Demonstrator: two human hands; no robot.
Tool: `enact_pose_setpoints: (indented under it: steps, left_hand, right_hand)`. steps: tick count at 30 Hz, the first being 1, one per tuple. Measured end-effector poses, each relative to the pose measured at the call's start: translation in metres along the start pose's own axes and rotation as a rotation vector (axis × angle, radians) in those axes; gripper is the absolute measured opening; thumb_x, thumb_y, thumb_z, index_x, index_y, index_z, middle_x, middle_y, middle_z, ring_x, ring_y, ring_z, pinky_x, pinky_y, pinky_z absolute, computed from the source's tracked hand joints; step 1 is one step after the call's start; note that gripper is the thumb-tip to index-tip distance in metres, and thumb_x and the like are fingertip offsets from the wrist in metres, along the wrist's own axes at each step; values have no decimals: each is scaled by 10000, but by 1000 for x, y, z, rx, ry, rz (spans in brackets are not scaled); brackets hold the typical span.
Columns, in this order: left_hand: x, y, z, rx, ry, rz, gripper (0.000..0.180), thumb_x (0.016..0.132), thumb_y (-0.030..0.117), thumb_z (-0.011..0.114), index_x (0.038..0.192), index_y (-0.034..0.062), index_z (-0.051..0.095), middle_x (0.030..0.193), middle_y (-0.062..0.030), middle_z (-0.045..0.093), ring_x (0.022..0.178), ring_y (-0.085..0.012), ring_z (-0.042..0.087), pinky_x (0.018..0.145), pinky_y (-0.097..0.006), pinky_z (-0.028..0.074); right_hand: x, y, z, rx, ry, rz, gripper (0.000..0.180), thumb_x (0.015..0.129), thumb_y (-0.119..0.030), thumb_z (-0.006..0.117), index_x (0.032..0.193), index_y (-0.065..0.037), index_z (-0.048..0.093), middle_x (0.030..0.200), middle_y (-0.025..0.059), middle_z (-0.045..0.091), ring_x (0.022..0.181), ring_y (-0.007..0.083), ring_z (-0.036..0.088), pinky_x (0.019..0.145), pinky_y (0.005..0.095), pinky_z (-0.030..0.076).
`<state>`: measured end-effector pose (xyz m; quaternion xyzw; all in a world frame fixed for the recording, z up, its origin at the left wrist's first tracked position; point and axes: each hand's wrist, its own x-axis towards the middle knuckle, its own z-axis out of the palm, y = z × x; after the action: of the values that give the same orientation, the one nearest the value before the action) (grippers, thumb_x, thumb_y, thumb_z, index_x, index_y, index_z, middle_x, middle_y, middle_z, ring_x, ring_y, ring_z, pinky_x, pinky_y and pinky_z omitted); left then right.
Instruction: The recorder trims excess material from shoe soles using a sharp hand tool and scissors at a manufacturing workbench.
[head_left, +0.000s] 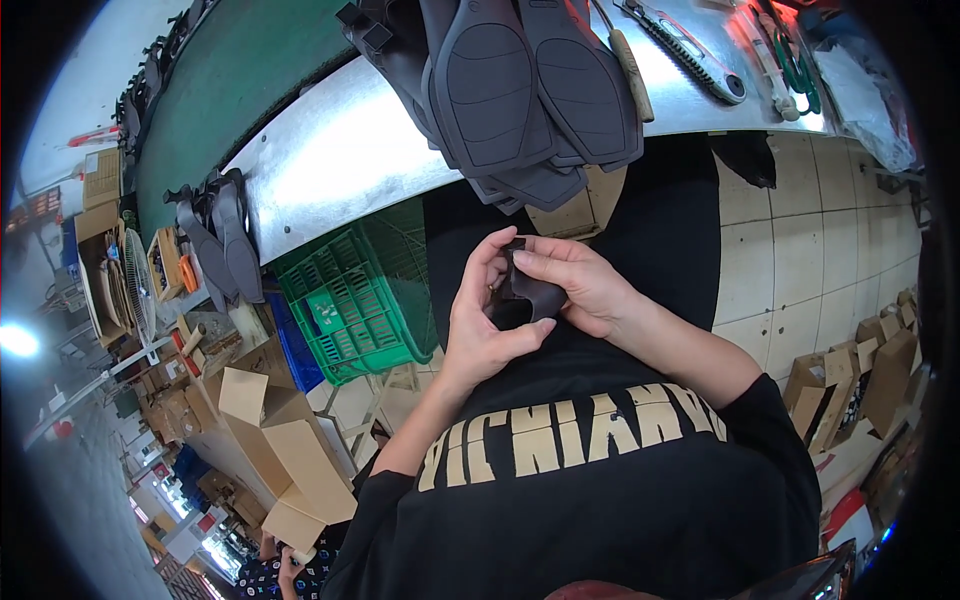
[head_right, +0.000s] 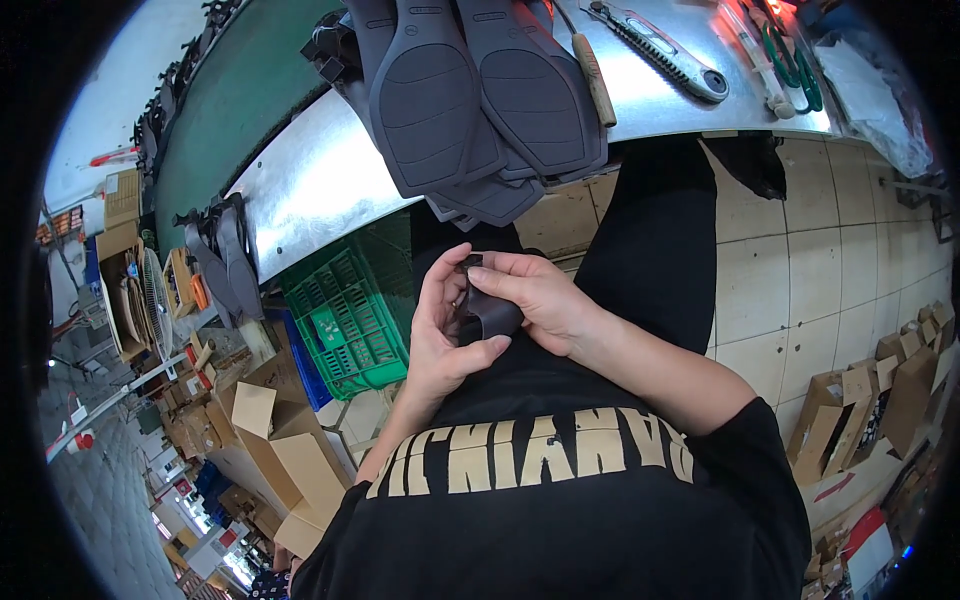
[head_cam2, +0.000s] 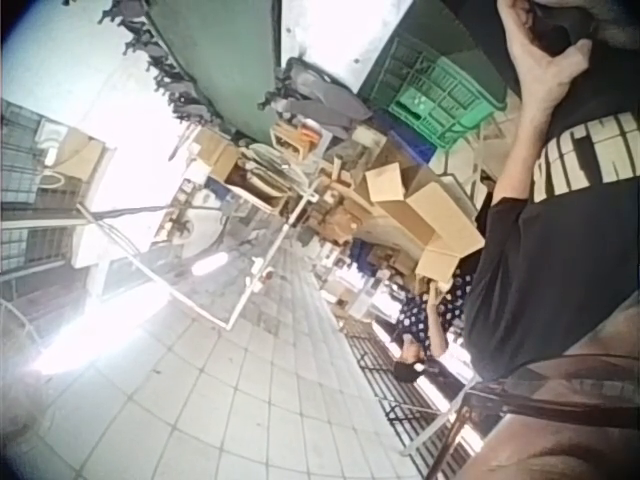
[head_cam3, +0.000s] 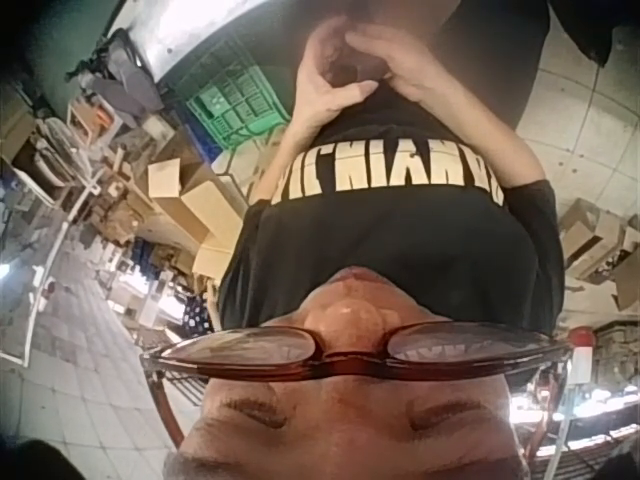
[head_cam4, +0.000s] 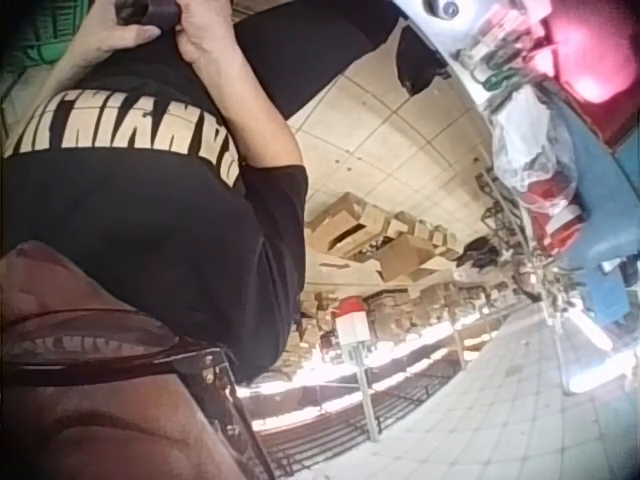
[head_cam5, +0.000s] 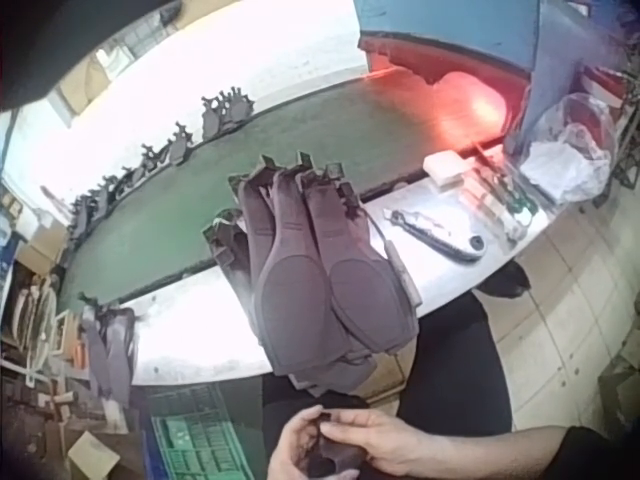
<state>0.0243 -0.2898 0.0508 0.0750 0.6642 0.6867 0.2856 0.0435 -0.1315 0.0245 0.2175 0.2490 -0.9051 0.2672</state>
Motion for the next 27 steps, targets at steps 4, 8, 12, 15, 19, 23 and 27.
enact_pose_setpoints:
  steps: [4, 8, 12, 15, 19, 23, 27]
  left_hand:
    - [0, -1, 0, 28, 10, 15, 908, 631, 71, 767, 1432, 30, 344, 1121, -91, 555, 1060, -171, 557, 966, -290, 407]
    - [-1, 0, 1, 24, 22, 7, 903, 629, 75, 765, 1429, 30, 349, 1080, -85, 565, 1024, -165, 568, 944, -285, 417]
    - [-1, 0, 2, 31, 28, 12, 900, 629, 79, 765, 1427, 31, 351, 1066, -83, 567, 1011, -164, 572, 937, -284, 421]
    - [-1, -1, 1, 31, 27, 6, 897, 628, 83, 766, 1424, 33, 355, 1068, -83, 567, 1012, -165, 572, 936, -285, 421]
    - [-2, -1, 2, 60, 31, 17, 876, 633, 78, 770, 1410, 32, 369, 1075, -84, 569, 1018, -163, 573, 936, -287, 426]
    - [-3, -1, 3, 68, 20, 34, 836, 637, 56, 771, 1383, 30, 393, 1084, -81, 572, 1026, -153, 573, 931, -280, 432]
    - [-3, 3, 4, 109, -11, 30, 803, 640, 40, 766, 1360, 28, 412, 1095, -77, 574, 1017, -146, 578, 923, -274, 438]
  right_hand:
    - [0, -2, 1, -8, 2, 5, 273, 977, -177, 590, 1206, -29, 614, 1080, 46, 663, 961, 113, 644, 846, 260, 521]
    - [0, -3, 1, -17, 12, 3, 266, 975, -171, 593, 1198, -30, 625, 1072, 47, 671, 953, 115, 648, 842, 262, 522]
    - [1, -1, -2, 1, 4, 13, 254, 975, -167, 594, 1186, -31, 633, 1062, 49, 676, 946, 118, 651, 837, 263, 524]
    - [2, -1, -2, 13, 15, 15, 250, 974, -165, 595, 1181, -34, 637, 1059, 50, 679, 946, 120, 651, 840, 266, 522]
    - [2, 1, -4, 6, -2, 13, 248, 970, -160, 598, 1180, -36, 640, 1058, 51, 680, 949, 123, 650, 844, 269, 521]
    - [1, 2, -5, 30, -25, -7, 248, 963, -157, 607, 1177, -39, 642, 1051, 50, 680, 949, 124, 644, 851, 267, 513]
    - [0, 4, -11, 11, -38, -26, 229, 950, -145, 614, 1149, -38, 648, 1018, 44, 675, 935, 122, 636, 849, 266, 505]
